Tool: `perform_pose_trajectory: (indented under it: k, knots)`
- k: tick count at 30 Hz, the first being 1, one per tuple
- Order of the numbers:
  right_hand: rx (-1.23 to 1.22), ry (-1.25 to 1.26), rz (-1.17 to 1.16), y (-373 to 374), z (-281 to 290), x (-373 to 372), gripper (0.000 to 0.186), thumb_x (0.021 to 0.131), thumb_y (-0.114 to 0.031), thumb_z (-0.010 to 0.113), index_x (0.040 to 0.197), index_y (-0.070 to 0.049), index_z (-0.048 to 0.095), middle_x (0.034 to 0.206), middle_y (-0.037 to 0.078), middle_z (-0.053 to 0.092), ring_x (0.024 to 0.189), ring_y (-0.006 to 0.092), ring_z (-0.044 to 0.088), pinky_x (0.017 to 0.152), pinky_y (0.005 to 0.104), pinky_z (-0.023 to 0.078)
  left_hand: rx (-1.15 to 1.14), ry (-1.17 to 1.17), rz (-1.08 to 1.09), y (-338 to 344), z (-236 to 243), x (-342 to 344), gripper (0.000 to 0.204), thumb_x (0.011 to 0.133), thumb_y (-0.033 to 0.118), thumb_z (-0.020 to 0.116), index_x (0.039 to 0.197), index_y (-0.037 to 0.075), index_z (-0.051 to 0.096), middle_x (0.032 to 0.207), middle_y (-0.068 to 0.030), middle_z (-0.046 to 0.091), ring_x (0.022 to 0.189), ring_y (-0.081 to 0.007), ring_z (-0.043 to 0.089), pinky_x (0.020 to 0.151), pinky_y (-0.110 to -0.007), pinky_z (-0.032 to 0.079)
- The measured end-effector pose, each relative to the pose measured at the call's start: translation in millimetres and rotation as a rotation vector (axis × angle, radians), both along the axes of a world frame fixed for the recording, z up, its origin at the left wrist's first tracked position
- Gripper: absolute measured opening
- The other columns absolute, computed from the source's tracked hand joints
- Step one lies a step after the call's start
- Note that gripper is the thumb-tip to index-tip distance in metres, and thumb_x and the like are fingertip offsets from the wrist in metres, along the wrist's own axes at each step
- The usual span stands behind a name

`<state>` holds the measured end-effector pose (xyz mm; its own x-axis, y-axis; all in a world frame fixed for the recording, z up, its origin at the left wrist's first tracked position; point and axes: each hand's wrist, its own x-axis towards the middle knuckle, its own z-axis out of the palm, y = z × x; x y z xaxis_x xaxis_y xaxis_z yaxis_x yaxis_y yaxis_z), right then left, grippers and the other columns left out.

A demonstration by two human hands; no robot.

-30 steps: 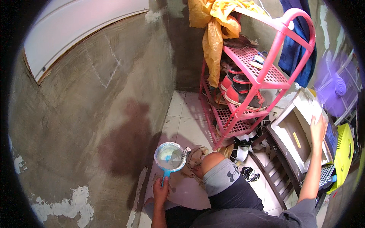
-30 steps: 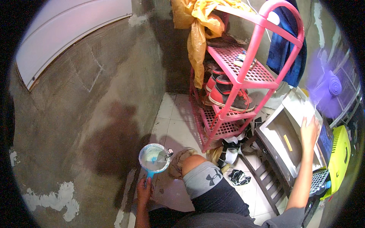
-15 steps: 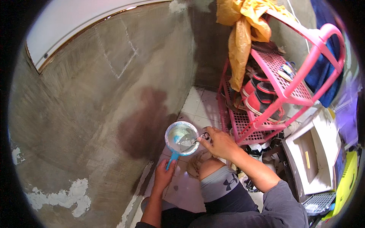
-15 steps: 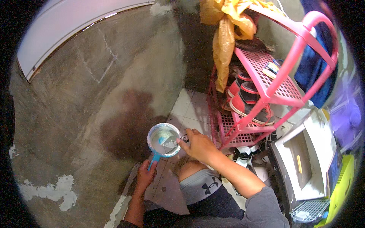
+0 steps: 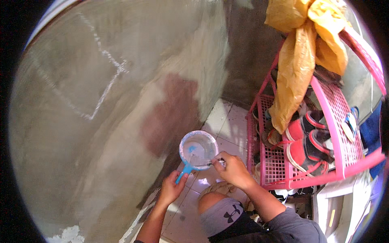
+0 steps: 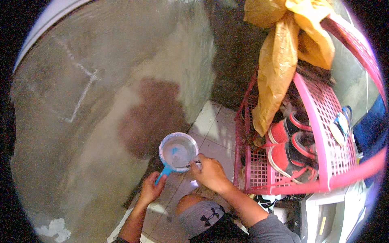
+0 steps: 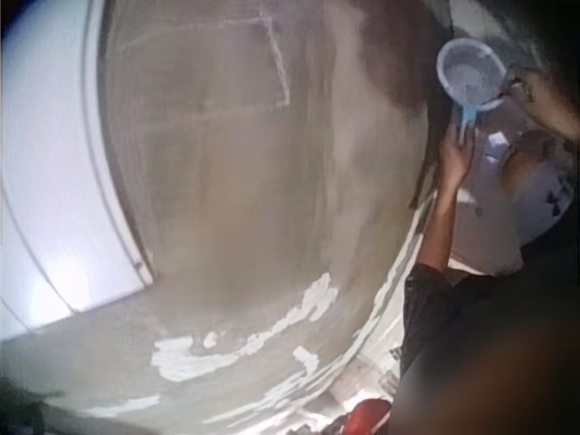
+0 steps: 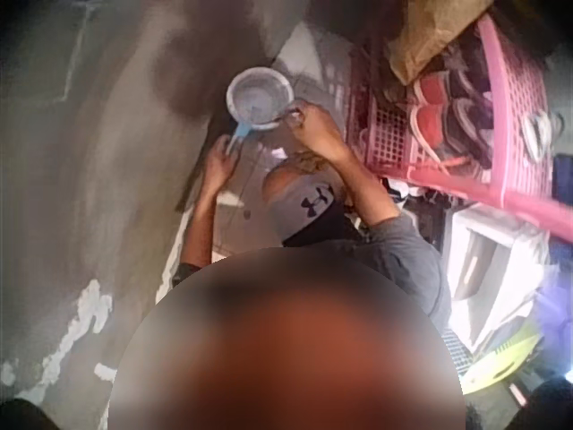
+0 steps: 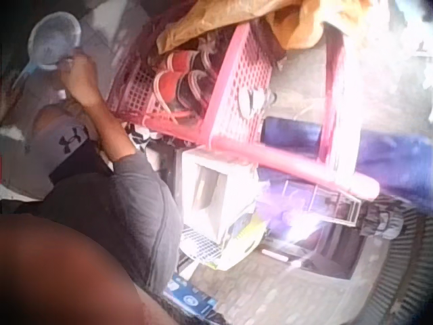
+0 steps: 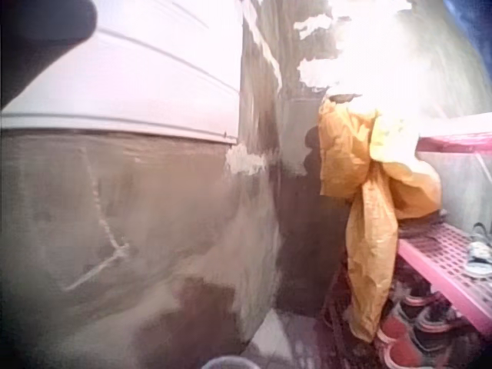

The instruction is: The person applies white putty from a small blue bowl onto a concrete wall using a spatula.

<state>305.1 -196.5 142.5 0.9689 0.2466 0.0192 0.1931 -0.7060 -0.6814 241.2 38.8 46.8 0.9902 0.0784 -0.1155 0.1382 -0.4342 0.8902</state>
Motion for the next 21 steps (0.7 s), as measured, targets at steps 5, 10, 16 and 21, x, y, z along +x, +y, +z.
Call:
perform_pose_trajectory:
  k: [5,10,16,21]
  knots:
    - [0.163,-0.018,-0.275,-26.1,-16.5,6.3,0.016,0.088,-0.018,0.067,0.090,-0.003,0.065,0.071,0.011,0.065,0.063,0.0140,0.060,0.061,0.0297,0.048,-0.164,0.042,-0.016,-9.8,-10.8,32.4,0.030,0.096,0.036,0.059,0.088,0.006,0.057,0.060,-0.0017,0.056,0.047,-0.0106,0.050,0.044,-0.030,0.041]
    - [0.464,-0.187,-0.388,-34.3,-16.1,-0.8,0.012,0.093,-0.013,0.062,0.090,-0.002,0.063,0.079,0.004,0.063,0.070,0.0112,0.057,0.064,0.0246,0.046,-0.138,0.107,-0.041,-7.7,-35.2,38.6,0.034,0.095,0.037,0.062,0.088,0.003,0.058,0.062,-0.0028,0.057,0.055,-0.0108,0.055,0.051,-0.031,0.044]
    - [0.989,-0.294,-0.432,-7.1,17.5,40.3,0.029,0.099,-0.030,0.056,0.114,-0.006,0.062,0.071,-0.002,0.053,0.054,0.0033,0.044,0.045,0.0207,0.034,-0.268,0.186,-0.066,-15.7,-35.5,36.5,0.034,0.096,0.037,0.059,0.087,0.005,0.057,0.059,-0.0008,0.055,0.047,-0.0089,0.050,0.043,-0.028,0.039]
    - [1.167,-0.298,-0.374,21.3,43.9,130.2,0.032,0.101,-0.029,0.052,0.117,-0.001,0.056,0.079,0.000,0.053,0.057,0.0066,0.044,0.047,0.0224,0.038,-0.337,0.200,-0.056,-18.7,-22.8,12.9,0.033,0.097,0.037,0.058,0.086,0.005,0.056,0.058,-0.0005,0.054,0.045,-0.0081,0.048,0.040,-0.027,0.037]
